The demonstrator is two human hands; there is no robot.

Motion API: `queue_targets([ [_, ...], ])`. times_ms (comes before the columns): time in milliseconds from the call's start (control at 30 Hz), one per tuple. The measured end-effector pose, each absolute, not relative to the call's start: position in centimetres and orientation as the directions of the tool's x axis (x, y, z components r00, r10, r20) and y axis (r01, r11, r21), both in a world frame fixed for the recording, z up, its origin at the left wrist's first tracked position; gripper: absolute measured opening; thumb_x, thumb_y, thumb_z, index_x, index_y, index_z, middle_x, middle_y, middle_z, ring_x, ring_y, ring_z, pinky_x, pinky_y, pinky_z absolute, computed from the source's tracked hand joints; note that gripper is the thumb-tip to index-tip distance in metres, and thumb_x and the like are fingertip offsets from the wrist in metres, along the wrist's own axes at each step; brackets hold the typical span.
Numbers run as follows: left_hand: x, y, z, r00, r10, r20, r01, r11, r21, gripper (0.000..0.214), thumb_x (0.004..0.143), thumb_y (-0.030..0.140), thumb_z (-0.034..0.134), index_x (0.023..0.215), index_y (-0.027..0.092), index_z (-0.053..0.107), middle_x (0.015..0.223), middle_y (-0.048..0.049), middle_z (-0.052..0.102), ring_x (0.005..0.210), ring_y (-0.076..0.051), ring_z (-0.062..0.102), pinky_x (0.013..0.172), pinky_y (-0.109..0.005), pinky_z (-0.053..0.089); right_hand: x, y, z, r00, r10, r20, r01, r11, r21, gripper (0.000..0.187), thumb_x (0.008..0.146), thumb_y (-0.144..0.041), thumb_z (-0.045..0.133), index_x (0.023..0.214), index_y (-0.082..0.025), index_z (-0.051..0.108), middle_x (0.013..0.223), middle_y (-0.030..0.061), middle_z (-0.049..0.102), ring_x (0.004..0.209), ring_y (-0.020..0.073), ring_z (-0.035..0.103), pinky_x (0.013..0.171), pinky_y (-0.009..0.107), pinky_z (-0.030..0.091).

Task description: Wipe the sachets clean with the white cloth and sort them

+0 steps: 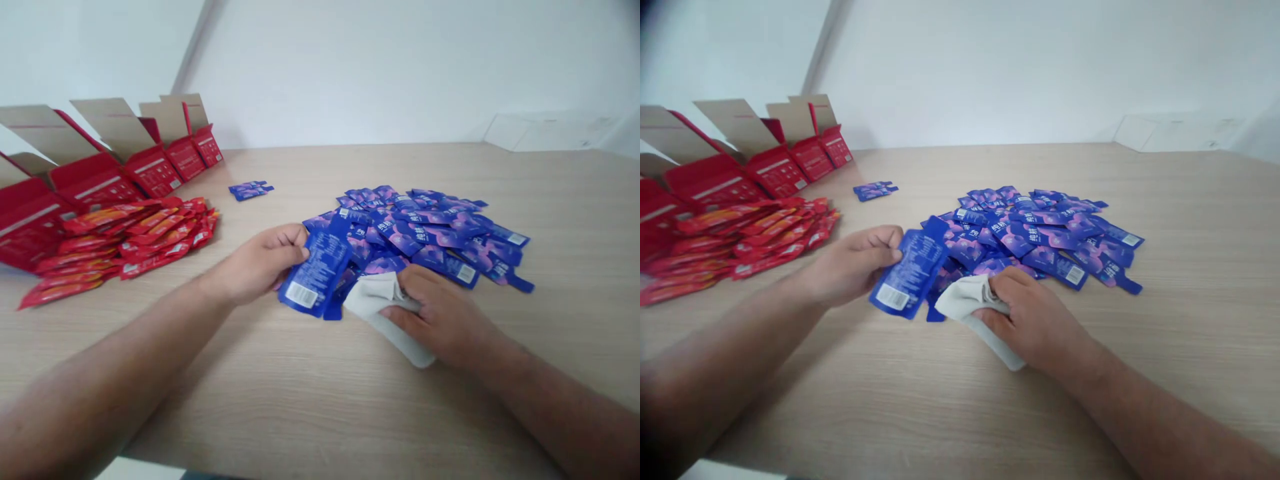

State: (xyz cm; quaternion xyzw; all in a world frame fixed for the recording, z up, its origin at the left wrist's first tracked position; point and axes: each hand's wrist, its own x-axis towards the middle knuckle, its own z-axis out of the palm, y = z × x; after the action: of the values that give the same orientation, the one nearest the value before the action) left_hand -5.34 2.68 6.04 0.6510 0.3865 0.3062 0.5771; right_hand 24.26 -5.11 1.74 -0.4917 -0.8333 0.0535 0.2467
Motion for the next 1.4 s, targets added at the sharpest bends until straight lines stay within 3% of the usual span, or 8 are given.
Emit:
queue_targets([
  [100,-7.6,6.2,8.7,0.406,0.908,0.109,0.454,-0.303,0.838,0.021,0.088,0.03,0.06,0.077,0.021,0.044,0.061,0.0045,0.042,0.051,-0.011,0.041,0.05,-0.025,0.032,23.8,-5.4,1.5,-0.412,0.851,0.326,0.786,0.513,-0.346,0.017,0.094,-0.033,0.063,0.083,-0.023,0.055,0.087,0.0033,0.061,0.079,0.0203,0.06,0.07,0.033,0.046],
  [167,-9.1,9.5,10.0,0.359,0.903,0.238,0.739,-0.43,0.518,0.018,0.087,0.03,0.06,0.076,0.02,0.049,0.065,0.0018,0.048,0.059,-0.013,0.046,0.056,-0.028,0.035,23.7,-5.4,1.3,-0.416,0.854,0.313,0.783,0.511,-0.355,0.015,0.093,-0.03,0.064,0.084,-0.023,0.055,0.088,0.0034,0.061,0.078,0.0196,0.06,0.071,0.032,0.047],
  [233,-10.4,12.9,10.7,0.281,0.889,0.362,0.911,-0.366,0.191,0.012,0.088,0.029,0.058,0.081,0.019,0.055,0.072,-0.0007,0.053,0.069,-0.016,0.051,0.065,-0.03,0.039,23.7,-5.3,1.1,-0.424,0.851,0.311,0.772,0.519,-0.367,0.015,0.093,-0.03,0.065,0.085,-0.022,0.056,0.089,0.0038,0.062,0.078,0.0195,0.06,0.071,0.032,0.047],
  [333,-12.1,17.0,10.7,0.269,0.852,0.45,0.957,-0.291,-0.023,0.029,0.098,0.031,0.04,0.104,0.014,0.063,0.103,-0.0076,0.06,0.102,-0.02,0.057,0.089,-0.031,0.043,23.8,-5.1,0.7,-0.434,0.848,0.305,0.759,0.527,-0.384,0.014,0.093,-0.032,0.066,0.087,-0.022,0.058,0.091,0.0048,0.063,0.08,0.0201,0.061,0.072,0.033,0.049],
  [467,-13.0,18.0,8.8,0.171,0.878,0.447,0.982,-0.188,-0.007,0.034,0.095,0.036,0.052,0.12,0.015,0.062,0.129,-0.0163,0.061,0.12,-0.028,0.055,0.102,-0.039,0.043,23.8,-5.1,0.6,-0.458,0.839,0.294,0.743,0.543,-0.392,0.013,0.094,-0.032,0.065,0.091,-0.021,0.06,0.093,0.0053,0.063,0.083,0.0208,0.061,0.075,0.034,0.049],
  [733,-11.9,11.7,4.6,0.254,0.951,0.174,0.962,-0.267,0.054,0.031,0.095,0.041,0.05,0.103,0.019,0.069,0.107,-0.0111,0.076,0.094,-0.026,0.07,0.083,-0.035,0.05,23.7,-5.2,0.8,-0.48,0.842,0.246,0.74,0.539,-0.403,0.014,0.096,-0.035,0.063,0.095,-0.02,0.061,0.098,0.0062,0.063,0.091,0.0223,0.062,0.081,0.035,0.049],
  [1133,-10.6,8.0,3.2,0.38,0.922,-0.068,0.912,-0.362,0.194,0.08,0.09,0.064,0.055,0.149,0.011,0.048,0.14,-0.021,0.065,0.119,-0.032,0.067,0.1,-0.04,0.05,24.0,-4.9,0.9,-0.488,0.814,0.316,0.746,0.577,-0.332,0.014,0.094,-0.034,0.064,0.092,-0.02,0.062,0.092,0.006,0.066,0.085,0.0215,0.062,0.074,0.032,0.047],
  [1400,-11.1,8.2,4.3,0.777,0.623,-0.089,0.628,-0.757,0.182,0.062,0.081,0.015,0.059,0.143,0.022,0.057,0.154,-0.0124,0.052,0.145,-0.027,0.046,0.121,-0.042,0.034,24.1,-4.9,1.0,-0.504,0.813,0.291,0.742,0.58,-0.336,0.017,0.095,-0.036,0.063,0.093,-0.019,0.063,0.093,0.0069,0.065,0.085,0.022,0.061,0.075,0.033,0.047],
])
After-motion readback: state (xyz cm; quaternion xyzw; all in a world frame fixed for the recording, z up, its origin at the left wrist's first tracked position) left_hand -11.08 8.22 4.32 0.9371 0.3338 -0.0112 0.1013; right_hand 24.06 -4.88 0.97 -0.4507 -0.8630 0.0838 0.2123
